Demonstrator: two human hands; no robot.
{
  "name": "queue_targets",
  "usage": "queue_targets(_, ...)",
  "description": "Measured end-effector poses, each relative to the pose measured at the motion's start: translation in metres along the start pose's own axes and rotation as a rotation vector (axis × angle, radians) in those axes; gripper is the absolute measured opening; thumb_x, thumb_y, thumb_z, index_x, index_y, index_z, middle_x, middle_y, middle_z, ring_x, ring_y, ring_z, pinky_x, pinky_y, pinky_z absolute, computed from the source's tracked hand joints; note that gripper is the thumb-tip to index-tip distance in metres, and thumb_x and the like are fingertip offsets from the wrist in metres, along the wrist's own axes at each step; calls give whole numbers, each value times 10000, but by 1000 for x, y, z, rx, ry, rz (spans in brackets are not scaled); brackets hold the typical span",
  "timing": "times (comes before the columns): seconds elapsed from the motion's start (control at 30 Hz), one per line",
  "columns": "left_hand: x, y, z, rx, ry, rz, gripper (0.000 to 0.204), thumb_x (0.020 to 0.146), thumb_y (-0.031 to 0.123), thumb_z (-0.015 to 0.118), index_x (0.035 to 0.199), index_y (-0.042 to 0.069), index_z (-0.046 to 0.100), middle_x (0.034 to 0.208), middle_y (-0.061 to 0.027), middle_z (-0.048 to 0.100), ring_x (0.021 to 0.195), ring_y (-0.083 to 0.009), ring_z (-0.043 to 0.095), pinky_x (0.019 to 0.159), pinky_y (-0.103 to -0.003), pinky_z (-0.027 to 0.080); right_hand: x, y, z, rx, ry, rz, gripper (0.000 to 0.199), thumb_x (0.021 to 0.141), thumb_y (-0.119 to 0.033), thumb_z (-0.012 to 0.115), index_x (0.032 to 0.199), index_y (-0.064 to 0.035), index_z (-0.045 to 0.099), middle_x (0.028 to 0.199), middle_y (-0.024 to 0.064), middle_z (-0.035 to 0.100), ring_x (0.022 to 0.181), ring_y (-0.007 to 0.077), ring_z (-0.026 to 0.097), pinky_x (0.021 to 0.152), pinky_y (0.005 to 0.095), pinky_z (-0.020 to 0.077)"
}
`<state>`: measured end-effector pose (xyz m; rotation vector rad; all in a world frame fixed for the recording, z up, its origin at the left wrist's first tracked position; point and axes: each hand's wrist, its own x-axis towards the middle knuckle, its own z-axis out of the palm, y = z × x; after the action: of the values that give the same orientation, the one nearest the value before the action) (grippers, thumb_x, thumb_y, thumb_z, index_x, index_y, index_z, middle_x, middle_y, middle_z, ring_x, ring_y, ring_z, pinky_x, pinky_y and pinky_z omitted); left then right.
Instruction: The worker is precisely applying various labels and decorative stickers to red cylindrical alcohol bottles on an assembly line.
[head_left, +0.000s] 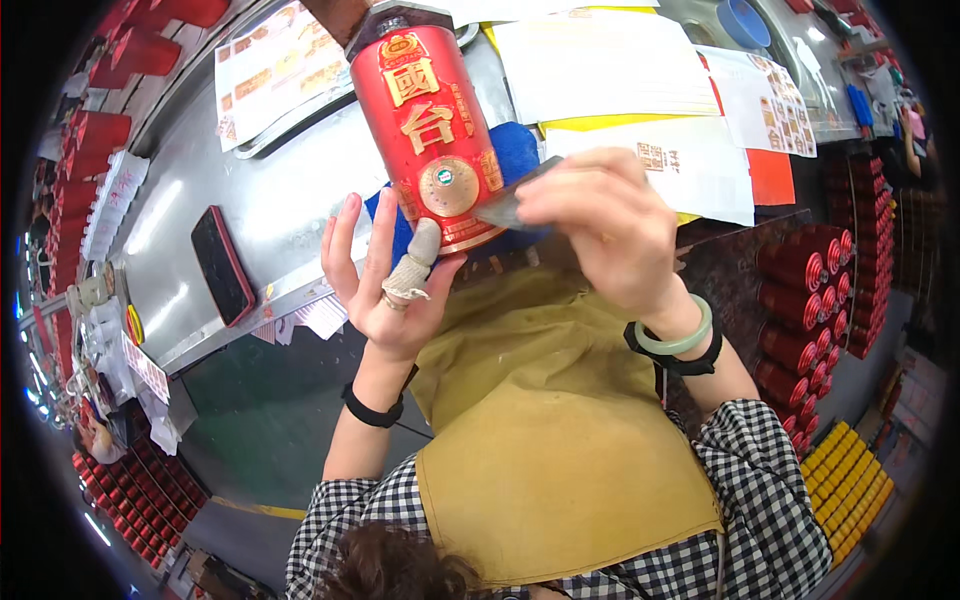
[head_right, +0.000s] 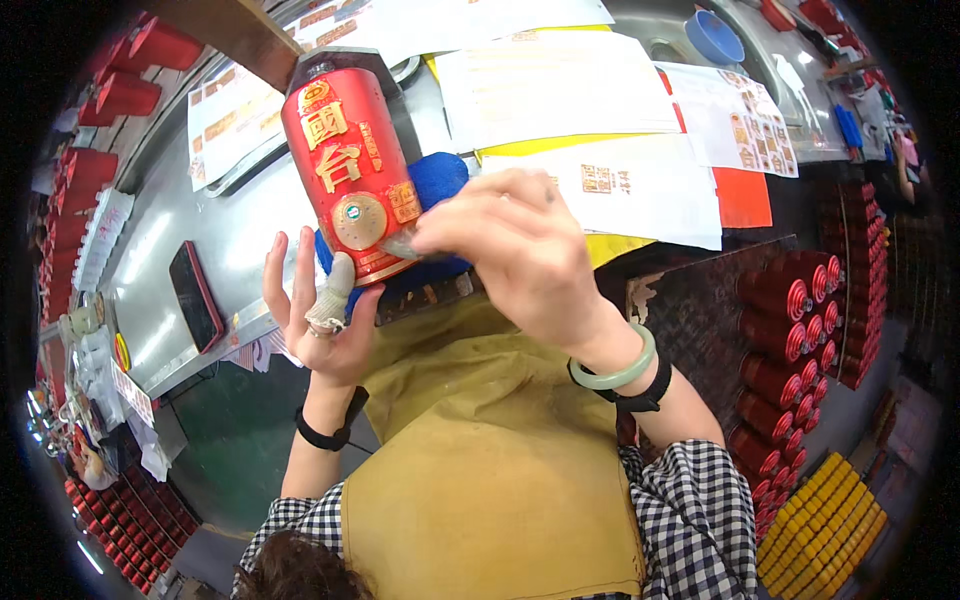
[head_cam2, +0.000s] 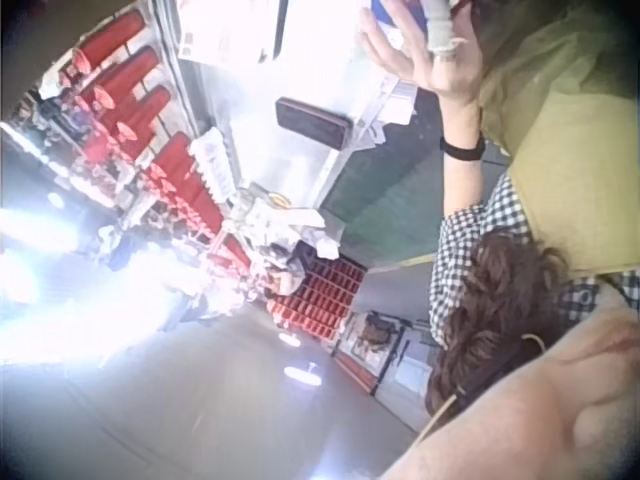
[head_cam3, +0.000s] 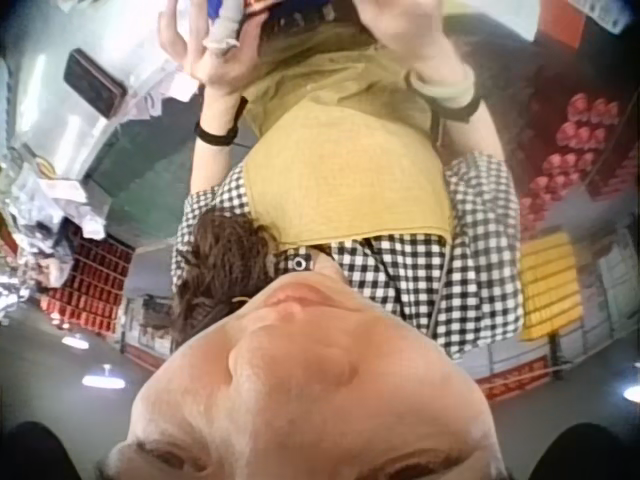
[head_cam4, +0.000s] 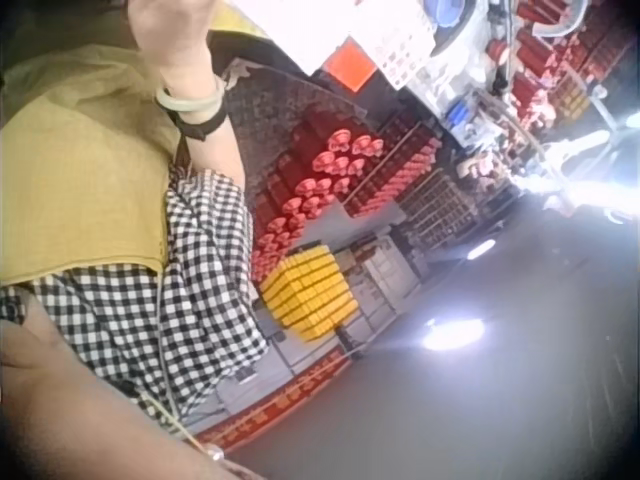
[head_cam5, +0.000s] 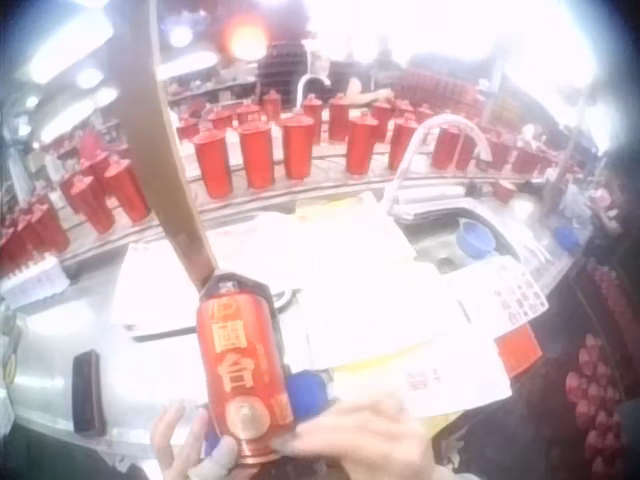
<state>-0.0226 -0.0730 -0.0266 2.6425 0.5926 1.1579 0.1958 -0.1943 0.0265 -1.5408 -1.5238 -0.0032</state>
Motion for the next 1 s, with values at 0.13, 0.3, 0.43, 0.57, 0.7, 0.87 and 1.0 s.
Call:
queue_targets(0.13,-9,-4,-1,-134,-25,-152,422,1013,323,653,1266,-6,724,1467,-207,604,1445,-438,451,1173,-525,353,-1,-12,-7,-41,-105,-103,227,759,-51,725,955,-144,791,986,-28,759,894,179,655,862,342,456)
queue_targets(0.3,1,1,9,-279,4,-182,874,1005,682,486,1501,-38,509,1530,-290,501,1453,-442,426,1177,-518,356,10,-6,-4,-220,10,-208,213,752,-122,724,954,-160,784,972,-62,749,825,119,618,858,306,389)
queue_targets(0.43,-12,-3,14,-454,31,-291,1264,743,886,625,1571,-37,382,1558,-306,435,1437,-434,431,1174,-523,360,23,-29,-1,-84,-220,-217,249,767,-133,744,1016,-137,753,937,-35,738,799,144,612,800,333,412)
queue_targets(0.57,0,0,13,-420,6,-296,1215,634,502,970,1546,-32,372,1527,-260,466,1390,-440,468,1153,-535,370,73,-29,27,-195,-323,-152,277,820,-118,771,1086,-96,699,880,44,691,802,250,632,751,374,445)
queue_targets(0.7,22,22,10,-318,91,-251,929,658,337,958,1446,33,569,1469,-219,506,1333,-411,516,1112,-490,429,93,-24,11,-266,-121,-214,286,818,65,706,1087,-29,723,914,119,706,836,316,625,792,426,436)
queue_targets(0.87,27,37,7,-137,16,-217,861,668,352,873,1444,109,592,1472,-268,469,1339,-432,497,1116,-538,415,86,-3,-20,-237,-117,47,225,994,39,600,1207,17,667,1101,138,692,1020,256,665,891,360,520)
queue_targets(1.0,31,46,3,-36,-82,-245,731,725,328,811,1397,108,626,1480,-320,448,1352,-463,482,1136,-552,401,80,10,-18,-191,-66,47,224,1005,27,586,1216,20,660,1132,141,695,1029,251,674,917,356,516)
